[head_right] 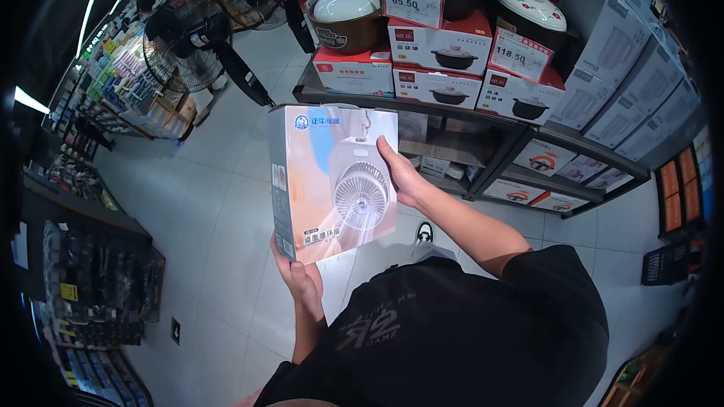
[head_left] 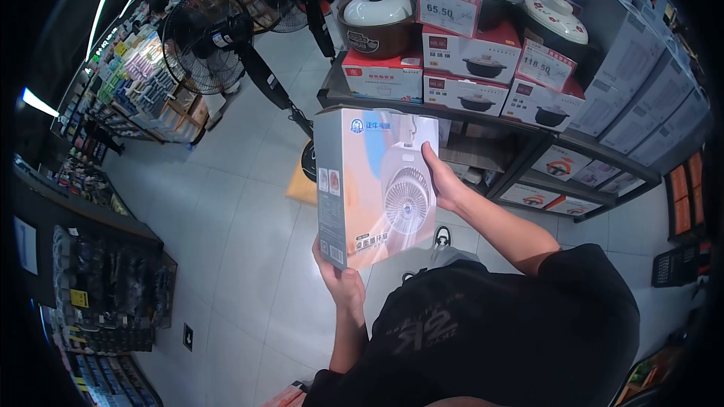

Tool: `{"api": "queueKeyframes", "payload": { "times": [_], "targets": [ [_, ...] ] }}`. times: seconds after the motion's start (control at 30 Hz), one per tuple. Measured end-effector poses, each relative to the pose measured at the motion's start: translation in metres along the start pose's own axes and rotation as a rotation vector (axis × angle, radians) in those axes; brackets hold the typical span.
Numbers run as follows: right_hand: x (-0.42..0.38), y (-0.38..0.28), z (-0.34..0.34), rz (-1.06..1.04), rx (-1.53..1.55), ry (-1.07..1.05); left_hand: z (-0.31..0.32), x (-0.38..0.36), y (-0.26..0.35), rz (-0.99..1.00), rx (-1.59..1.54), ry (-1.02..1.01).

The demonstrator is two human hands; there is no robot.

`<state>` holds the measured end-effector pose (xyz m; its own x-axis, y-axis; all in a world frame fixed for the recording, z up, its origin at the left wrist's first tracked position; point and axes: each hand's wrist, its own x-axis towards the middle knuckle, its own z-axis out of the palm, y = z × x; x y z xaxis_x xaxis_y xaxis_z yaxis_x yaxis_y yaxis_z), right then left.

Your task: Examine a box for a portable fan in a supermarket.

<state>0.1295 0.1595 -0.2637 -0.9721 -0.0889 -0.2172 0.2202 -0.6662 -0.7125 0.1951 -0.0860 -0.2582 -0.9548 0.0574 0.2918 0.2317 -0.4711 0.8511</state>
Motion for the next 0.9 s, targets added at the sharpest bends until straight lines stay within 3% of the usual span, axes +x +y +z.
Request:
{"api": "queueKeyframes", "payload": {
  "times": [0.23, 0.4, 0.6, 0.67, 0.7, 0.73, 0.77, 0.83, 0.9],
  "targets": [
    [-0.007, 0.029, -0.027, 0.045, 0.005, 0.067, -0.011, -0.018, -0.006, -0.212, 0.074, 0.052],
    [-0.016, 0.035, -0.038, 0.092, 0.041, 0.031, 0.0, -0.018, -0.007, -0.209, 0.107, 0.034],
    [-0.022, 0.029, -0.028, 0.03, 0.054, 0.023, 0.013, -0.011, 0.008, -0.135, 0.146, -0.107],
    [-0.024, 0.024, -0.024, 0.007, 0.201, 0.044, 0.013, -0.004, 0.019, -0.104, 0.198, -0.264],
    [-0.022, 0.028, -0.033, 0.0, 0.203, 0.053, 0.007, 0.008, 0.034, -0.014, 0.288, -0.363],
    [-0.016, 0.035, -0.049, 0.039, 0.463, -0.262, 0.0, 0.024, 0.055, 0.078, 0.374, -0.462],
    [-0.014, 0.038, -0.063, 0.077, 0.713, -0.578, 0.006, 0.036, 0.09, 0.217, 0.505, -0.319],
    [-0.013, 0.041, -0.073, 0.112, 0.688, -0.59, 0.0, 0.059, 0.139, 0.649, 0.552, -0.086],
    [-0.021, 0.045, -0.084, 0.139, 0.536, -0.428, 0.008, 0.068, 0.193, 0.94, 0.489, -0.166]
  ]
}}
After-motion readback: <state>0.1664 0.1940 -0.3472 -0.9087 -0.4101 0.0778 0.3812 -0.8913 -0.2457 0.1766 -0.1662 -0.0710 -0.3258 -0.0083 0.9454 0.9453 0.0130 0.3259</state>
